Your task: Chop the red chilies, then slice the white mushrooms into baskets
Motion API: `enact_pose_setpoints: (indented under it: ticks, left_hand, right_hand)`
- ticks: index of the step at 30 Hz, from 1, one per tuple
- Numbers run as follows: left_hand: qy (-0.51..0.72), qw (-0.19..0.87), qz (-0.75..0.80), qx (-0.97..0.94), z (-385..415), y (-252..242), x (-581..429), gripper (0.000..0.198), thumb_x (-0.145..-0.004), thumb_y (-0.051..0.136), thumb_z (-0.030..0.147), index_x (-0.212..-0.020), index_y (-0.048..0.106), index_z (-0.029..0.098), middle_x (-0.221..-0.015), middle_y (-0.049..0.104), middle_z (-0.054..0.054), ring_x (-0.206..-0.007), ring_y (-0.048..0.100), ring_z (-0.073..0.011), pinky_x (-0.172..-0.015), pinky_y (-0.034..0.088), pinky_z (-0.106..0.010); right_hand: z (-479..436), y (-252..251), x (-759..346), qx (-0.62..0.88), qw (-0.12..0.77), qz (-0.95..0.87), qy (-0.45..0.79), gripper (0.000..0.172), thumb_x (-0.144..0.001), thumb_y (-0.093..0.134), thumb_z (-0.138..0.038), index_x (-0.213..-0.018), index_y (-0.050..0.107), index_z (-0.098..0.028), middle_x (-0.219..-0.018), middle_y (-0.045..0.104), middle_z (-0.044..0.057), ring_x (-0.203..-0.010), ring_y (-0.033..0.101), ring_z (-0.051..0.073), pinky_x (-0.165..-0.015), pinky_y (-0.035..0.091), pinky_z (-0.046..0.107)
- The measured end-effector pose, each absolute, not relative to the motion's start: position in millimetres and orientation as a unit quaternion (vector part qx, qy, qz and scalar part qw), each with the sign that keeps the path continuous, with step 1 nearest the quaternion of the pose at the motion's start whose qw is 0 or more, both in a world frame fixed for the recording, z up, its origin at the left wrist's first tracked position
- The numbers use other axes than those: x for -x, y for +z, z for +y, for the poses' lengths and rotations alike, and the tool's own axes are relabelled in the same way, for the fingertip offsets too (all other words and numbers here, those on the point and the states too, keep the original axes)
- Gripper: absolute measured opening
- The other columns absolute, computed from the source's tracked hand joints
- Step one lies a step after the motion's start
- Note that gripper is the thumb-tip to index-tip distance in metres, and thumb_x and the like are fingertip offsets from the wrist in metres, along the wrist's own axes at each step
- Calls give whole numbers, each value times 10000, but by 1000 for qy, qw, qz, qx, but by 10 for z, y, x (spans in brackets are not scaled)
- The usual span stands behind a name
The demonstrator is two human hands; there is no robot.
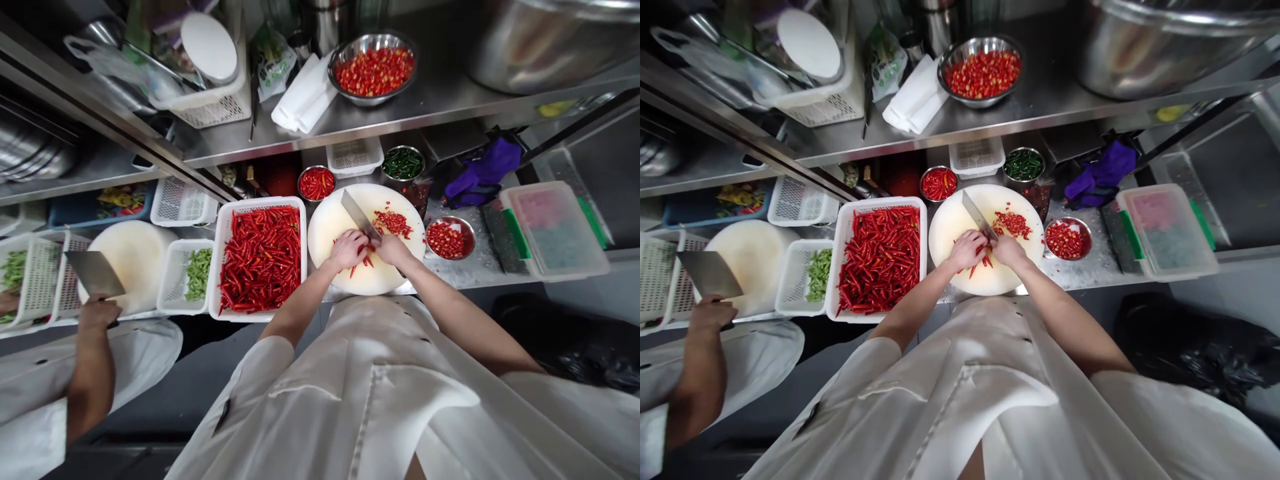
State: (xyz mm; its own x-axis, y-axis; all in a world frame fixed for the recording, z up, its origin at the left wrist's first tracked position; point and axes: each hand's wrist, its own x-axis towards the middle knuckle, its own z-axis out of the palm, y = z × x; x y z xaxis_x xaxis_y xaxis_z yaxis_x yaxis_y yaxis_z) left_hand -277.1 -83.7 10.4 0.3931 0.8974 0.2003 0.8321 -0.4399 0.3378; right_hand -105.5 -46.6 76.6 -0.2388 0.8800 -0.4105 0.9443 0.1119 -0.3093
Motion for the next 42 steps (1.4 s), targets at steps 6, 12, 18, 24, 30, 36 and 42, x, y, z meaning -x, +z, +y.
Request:
enact_pose_setpoints:
  ticks: [6, 12, 18, 24, 30, 36, 42]
  left_hand:
    - [196, 92, 539, -814, -870, 126, 2803, 146, -969, 614, 310, -1048, 704, 227, -1180, 653, -91, -1199, 570, -258, -1083, 507, -416]
    - [232, 42, 682, -692, -1021, 3, 2698, 547, -1038, 548, 468, -1458, 512, 119, -1478, 564, -210, -1495, 433, -327, -1244, 402, -505]
    - [159, 16, 652, -741, -984, -163, 2389, 726, -1047, 489, 507, -1622, 362, 82, -1715, 329, -228, -1623, 274, -365, -1311, 295, -562]
    - [144, 30, 610, -779, -730, -5, 2410, 654, -1057, 474, 439, -1600, 421, 78, -1675, 417, -210, -1618, 303, -322, -1331, 283, -530]
    - [146, 27, 497, -855, -1132, 17, 2241, 531, -1021, 568, 495, -1500, 584, 267, -1554, 582, -113, -1581, 368, -338, -1338, 230, -630]
    - [134, 1, 581, -802, -979, 6, 2299, 751, -976, 613, 592, -1613, 444, 234, -1670, 420, -189, -1575, 304, -458, -1267, 208, -760]
    - [165, 34, 600, -782, -803, 115, 2492, 612, -930, 697, 554, -1447, 583, 246, -1478, 567, -153, -1386, 493, -380, -1200, 427, -578]
  right_hand:
    - [-277, 819, 1151, -598, 19, 737, -314, 400, -1084, 487, -367, -1183, 742, -75, -1122, 792, 194, -998, 749, 237, -846, 496, 242]
    - [-321, 731, 691, -588, -4, 709, -390, 414, -1069, 489, -397, -1207, 759, -116, -877, 796, 92, -654, 695, 199, -638, 497, 264]
    - [-210, 673, 403, -592, 4, 742, -316, 377, -1030, 543, -386, -1221, 793, -178, -1117, 817, 124, -1000, 755, 274, -807, 529, 280]
    - [-169, 733, 299, -584, 27, 766, -269, 427, -1061, 490, -438, -1312, 740, -198, -1300, 767, 147, -1185, 713, 297, -862, 503, 289]
    - [-246, 817, 317, -597, 45, 749, -284, 430, -1086, 432, -402, -1326, 705, -173, -1265, 771, 172, -1160, 725, 288, -881, 500, 303]
    - [-272, 775, 348, -613, 43, 739, -277, 424, -1091, 418, -417, -1275, 705, -165, -1229, 773, 194, -1148, 728, 306, -888, 511, 326]
    - [-324, 830, 399, -616, 55, 741, -263, 416, -1089, 410, -403, -1291, 699, -182, -1233, 775, 181, -1158, 728, 306, -905, 522, 345]
